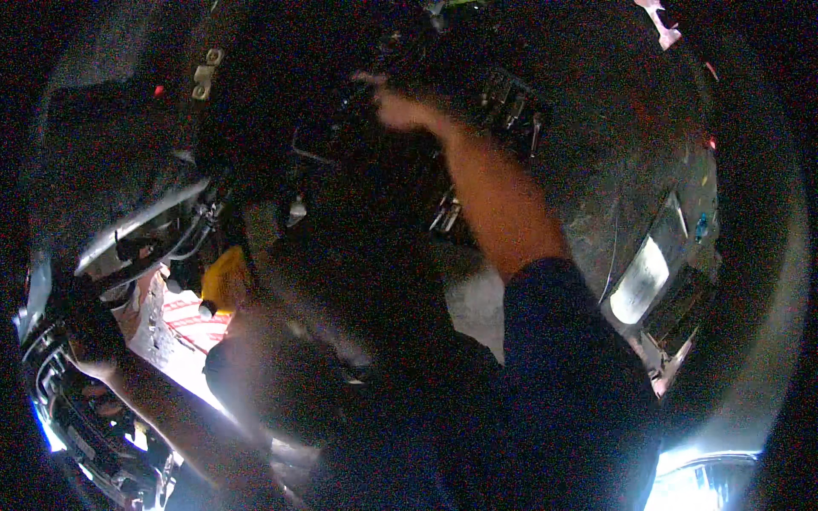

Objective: The person pulls a black rubber hose assembly away from an engine, uses pliers to detach a segment from a metal pipe, and holds the detached components.

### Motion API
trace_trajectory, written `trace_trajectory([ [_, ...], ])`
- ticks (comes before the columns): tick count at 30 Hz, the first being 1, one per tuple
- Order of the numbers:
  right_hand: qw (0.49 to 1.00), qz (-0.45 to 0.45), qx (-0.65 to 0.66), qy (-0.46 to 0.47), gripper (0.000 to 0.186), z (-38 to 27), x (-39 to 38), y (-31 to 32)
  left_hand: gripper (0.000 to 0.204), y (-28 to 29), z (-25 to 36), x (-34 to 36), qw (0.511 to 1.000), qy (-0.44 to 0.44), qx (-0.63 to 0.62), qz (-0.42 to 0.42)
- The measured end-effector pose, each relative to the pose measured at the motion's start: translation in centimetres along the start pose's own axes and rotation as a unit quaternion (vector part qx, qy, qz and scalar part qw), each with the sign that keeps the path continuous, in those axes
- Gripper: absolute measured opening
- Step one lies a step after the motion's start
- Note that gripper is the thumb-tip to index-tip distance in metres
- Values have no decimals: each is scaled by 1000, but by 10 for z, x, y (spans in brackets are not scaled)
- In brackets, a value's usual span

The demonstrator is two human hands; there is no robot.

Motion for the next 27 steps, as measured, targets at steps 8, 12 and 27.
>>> trace_trajectory([
  [8, 997, -56, 41, -31, 18, 19, 34, -22, 33, 16, -21, -12, 996, 31, 78, -8],
  [12, 907, -124, -384, 119, 18, 170, 24, -122, 29, -39, -18, 9, 994, -22, 106, -1],
  [27, 941, -12, -332, -62, 31, 22, 31, -103, 35, -10, -26, -13, 883, 156, -430, 105],
])
Point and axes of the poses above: each hand's wrist, its own x-axis towards the middle knuckle, its own y-axis out of the back of the hand, z = x × y, the point moved 4 cm from there along x, towards the middle knuckle, and after that the axes turned 11 degrees about -x, right-handed, at the moved point
